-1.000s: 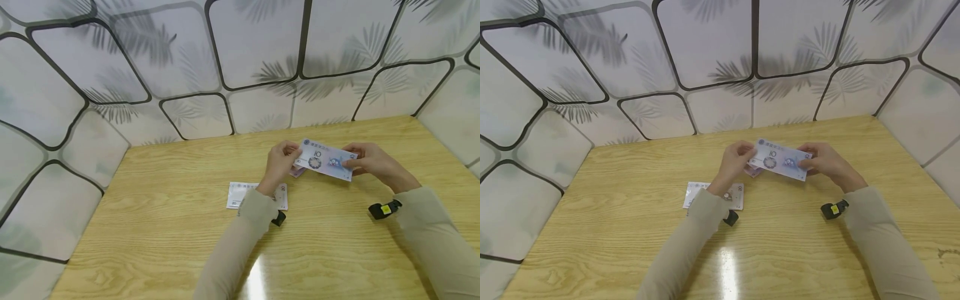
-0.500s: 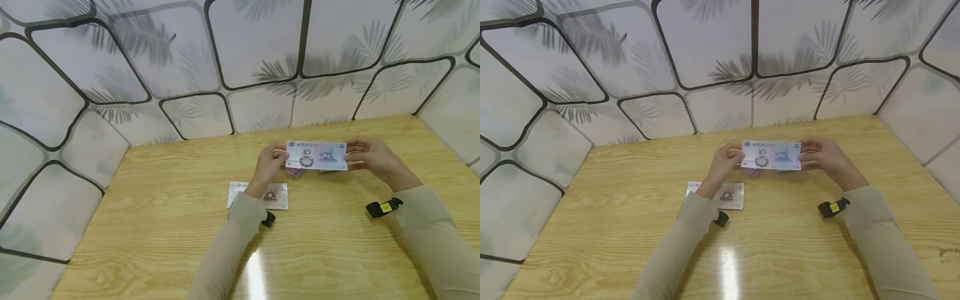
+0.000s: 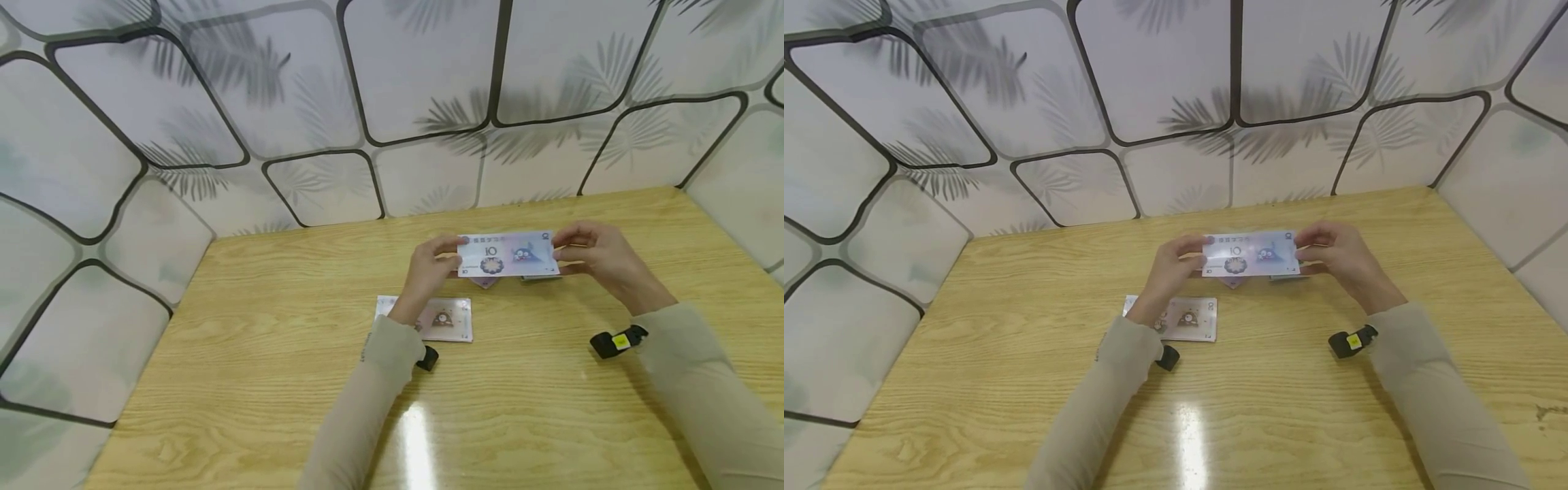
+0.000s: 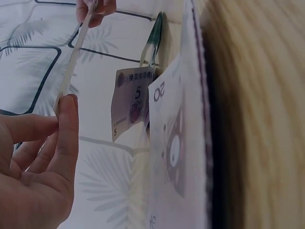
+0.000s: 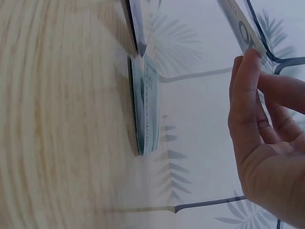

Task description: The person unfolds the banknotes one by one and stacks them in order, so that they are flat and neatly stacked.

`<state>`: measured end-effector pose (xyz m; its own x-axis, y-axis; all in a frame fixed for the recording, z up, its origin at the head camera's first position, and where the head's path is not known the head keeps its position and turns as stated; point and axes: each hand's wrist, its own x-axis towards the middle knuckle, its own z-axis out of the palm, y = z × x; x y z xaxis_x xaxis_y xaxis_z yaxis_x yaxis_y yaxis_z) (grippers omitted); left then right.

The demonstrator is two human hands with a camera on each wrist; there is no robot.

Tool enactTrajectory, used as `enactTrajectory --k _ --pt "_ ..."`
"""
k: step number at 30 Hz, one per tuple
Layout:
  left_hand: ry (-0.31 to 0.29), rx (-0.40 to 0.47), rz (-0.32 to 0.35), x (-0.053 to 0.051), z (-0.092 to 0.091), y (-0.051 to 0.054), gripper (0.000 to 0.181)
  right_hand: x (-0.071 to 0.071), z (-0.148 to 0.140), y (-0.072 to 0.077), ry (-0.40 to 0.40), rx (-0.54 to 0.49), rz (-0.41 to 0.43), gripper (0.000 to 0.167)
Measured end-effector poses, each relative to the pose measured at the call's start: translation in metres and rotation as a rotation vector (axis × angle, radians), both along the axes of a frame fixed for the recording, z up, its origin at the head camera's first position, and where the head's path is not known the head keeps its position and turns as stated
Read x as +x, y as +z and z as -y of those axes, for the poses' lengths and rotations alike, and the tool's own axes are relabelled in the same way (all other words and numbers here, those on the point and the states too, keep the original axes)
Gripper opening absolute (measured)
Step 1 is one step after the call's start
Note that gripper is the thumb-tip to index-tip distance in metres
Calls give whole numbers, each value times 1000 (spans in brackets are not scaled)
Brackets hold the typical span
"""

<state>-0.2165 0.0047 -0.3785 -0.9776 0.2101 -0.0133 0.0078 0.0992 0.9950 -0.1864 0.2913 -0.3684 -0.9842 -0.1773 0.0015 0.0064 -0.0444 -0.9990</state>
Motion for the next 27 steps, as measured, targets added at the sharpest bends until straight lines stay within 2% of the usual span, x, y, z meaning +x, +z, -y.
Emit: enactTrajectory --k 5,16,22,27 --pt "-28 -14 -1 1 7 -1 36 -1 3 1 26 57 13 25" --pt "-116 -6 -5 3 22 1 43 0 11 0 82 48 -36 39" --pt "-125 -21 -33 3 27 1 45 0 16 2 77 81 -25 38" --pt "-125 -18 -54 3 31 0 46 -1 19 2 80 42 -29 39"
